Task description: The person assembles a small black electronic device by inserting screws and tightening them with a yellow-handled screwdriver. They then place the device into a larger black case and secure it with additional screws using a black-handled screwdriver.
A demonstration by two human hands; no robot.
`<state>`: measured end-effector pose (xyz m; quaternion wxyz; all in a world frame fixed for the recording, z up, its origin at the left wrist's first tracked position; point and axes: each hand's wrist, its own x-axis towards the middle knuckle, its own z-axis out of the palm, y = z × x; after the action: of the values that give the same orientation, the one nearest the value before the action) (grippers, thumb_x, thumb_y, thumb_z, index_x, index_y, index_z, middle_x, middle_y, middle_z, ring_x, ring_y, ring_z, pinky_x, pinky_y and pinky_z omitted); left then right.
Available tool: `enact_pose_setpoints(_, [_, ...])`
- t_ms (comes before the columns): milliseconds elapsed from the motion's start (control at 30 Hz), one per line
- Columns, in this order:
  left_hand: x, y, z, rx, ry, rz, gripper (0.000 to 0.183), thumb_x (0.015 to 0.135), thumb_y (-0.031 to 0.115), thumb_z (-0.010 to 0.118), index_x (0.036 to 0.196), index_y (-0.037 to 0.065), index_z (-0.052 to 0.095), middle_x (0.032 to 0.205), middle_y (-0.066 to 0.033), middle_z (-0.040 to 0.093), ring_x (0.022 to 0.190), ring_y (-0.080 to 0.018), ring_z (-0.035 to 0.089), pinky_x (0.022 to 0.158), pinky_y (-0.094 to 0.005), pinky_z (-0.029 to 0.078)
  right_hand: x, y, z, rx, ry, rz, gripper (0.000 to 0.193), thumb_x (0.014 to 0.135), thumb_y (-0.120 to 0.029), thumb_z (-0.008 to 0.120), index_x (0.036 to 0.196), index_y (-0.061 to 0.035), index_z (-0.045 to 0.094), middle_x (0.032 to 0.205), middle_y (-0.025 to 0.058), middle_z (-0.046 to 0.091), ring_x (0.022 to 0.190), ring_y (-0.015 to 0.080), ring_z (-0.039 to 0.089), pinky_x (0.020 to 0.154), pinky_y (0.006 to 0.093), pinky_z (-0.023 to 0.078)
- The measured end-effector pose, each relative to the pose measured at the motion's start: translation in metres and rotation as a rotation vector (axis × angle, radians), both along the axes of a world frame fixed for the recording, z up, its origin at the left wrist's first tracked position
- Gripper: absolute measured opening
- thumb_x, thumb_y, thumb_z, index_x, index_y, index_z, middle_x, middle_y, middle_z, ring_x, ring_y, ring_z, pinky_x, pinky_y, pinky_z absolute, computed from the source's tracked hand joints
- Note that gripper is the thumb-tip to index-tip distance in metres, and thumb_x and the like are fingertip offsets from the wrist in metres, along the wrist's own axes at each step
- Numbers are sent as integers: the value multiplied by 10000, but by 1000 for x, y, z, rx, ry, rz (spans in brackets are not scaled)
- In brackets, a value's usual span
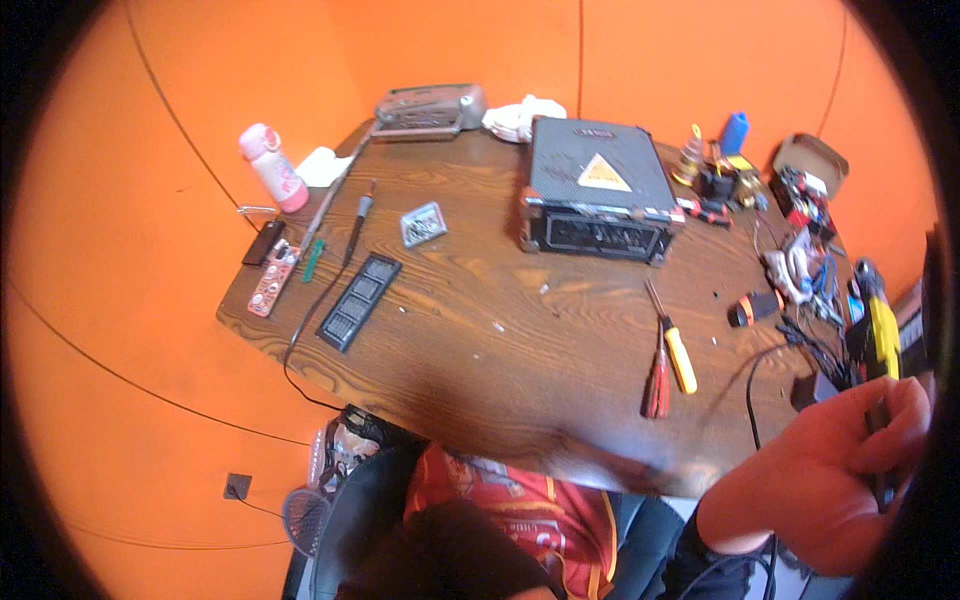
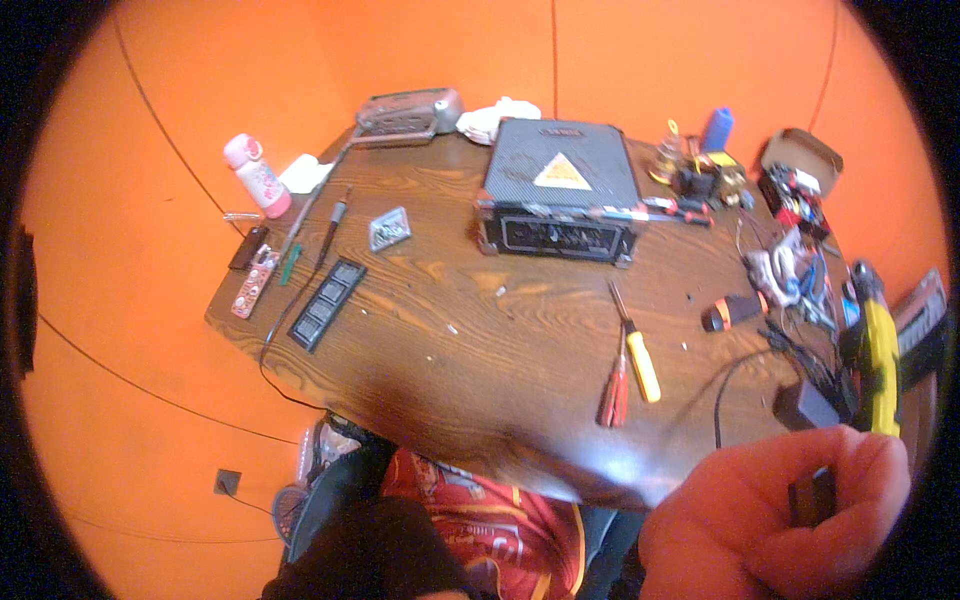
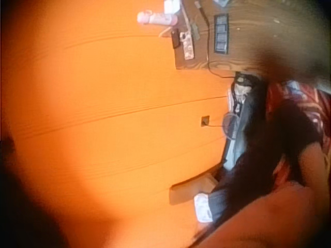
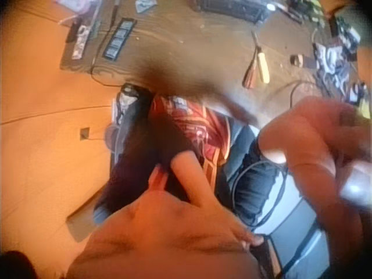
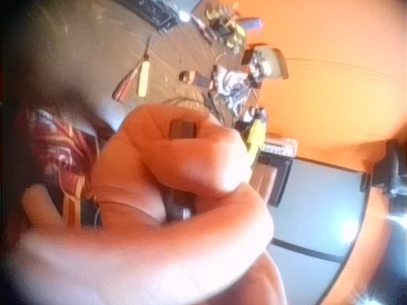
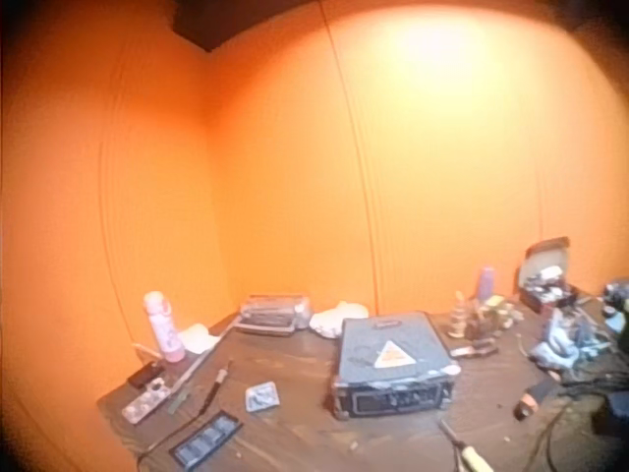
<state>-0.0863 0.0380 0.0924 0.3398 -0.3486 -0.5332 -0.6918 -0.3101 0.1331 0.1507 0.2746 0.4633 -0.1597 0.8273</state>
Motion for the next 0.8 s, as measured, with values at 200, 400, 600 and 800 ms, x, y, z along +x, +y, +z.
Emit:
enact_pose_setpoints(200, [-29,9,-3,12,-95,-215,314,863,248,538,1096,38,524,988,-102,586,884,-200,563,733,-282,458,17,12,1,-85,41,-152,187,758,-171,503,574,-161,468,481,-38,380,421,76,273,583,230,275])
enact_pose_setpoints(400, [-47,22,-7,-4,-171,-438,338,858,255,551,1116,39,523,1010,-105,586,913,-205,568,752,-287,460,28,11,0,-110,-43,-105,165,734,-179,535,583,-140,483,483,-39,386,419,83,258,574,231,275])
enact_pose_setpoints(600, [-55,36,-11,-50,-292,-697,363,852,263,564,1135,40,522,1032,-109,585,943,-211,574,771,-293,463,32,-3,-4,63,51,393,180,789,-224,590,729,-82,497,640,-48,427,500,58,319,493,189,240])
enact_pose_setpoints(800, [-53,-13,-35,-227,-482,150,221,825,79,580,1038,22,565,897,-82,621,824,-161,610,702,-253,481,12,-67,-72,713,-633,413,209,893,-272,491,1003,-132,381,698,40,500,540,80,464,387,158,303])
